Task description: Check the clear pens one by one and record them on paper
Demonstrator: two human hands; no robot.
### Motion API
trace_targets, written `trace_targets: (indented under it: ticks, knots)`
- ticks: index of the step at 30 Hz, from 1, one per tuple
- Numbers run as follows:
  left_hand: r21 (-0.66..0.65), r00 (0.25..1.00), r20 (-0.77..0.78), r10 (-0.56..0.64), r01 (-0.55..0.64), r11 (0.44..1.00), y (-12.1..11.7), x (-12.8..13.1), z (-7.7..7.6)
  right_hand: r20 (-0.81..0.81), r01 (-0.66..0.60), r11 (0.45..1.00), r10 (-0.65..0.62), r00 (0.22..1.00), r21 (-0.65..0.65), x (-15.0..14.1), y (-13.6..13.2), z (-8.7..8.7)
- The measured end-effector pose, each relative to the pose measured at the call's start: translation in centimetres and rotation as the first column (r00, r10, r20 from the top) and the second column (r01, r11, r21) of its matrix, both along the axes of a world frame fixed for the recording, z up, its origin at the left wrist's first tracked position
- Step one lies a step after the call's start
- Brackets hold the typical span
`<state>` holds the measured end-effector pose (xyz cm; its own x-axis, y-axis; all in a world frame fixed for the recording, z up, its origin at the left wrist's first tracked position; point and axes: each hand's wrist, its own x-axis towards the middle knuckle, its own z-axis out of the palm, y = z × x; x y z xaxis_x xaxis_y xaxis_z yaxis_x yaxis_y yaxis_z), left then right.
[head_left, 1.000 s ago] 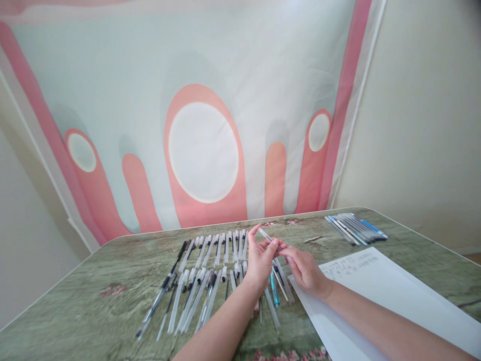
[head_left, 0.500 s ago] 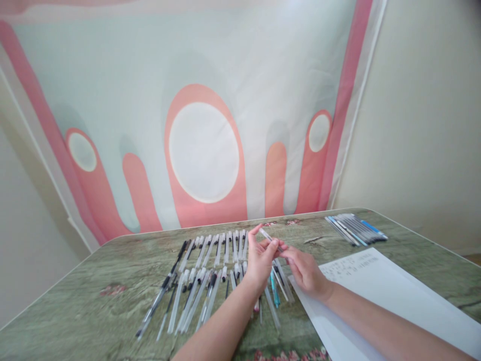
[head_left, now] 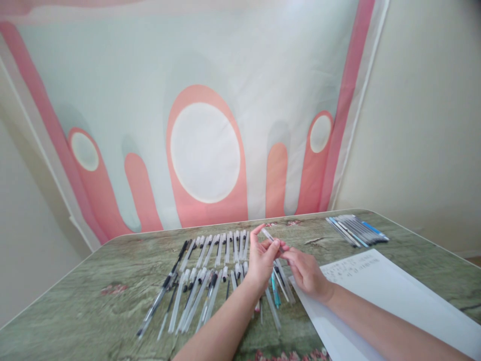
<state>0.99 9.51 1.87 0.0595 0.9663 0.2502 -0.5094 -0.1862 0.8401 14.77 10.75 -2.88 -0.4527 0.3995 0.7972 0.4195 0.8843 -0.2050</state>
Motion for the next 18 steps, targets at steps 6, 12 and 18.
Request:
trace_targets:
  ticks: [6,12,18]
  knots:
    - [-0.017,1.000,0.016,0.008,-0.008,1.000,0.1,0.0,-0.1,0.021,0.014,1.000,-0.013,1.000,-0.008,0.0,0.2,-0.2]
    - [-0.046,1.000,0.012,0.014,-0.014,0.999,0.5,-0.3,-0.3,0.013,0.000,0.997,0.001,1.000,-0.074,-0.3,0.0,0.3]
    - [-0.067,0.990,-0.022,0.138,-0.139,0.988,1.2,-0.9,-0.5,0.101,0.066,0.986,-0.051,0.994,-0.150,-0.6,-0.5,2.1]
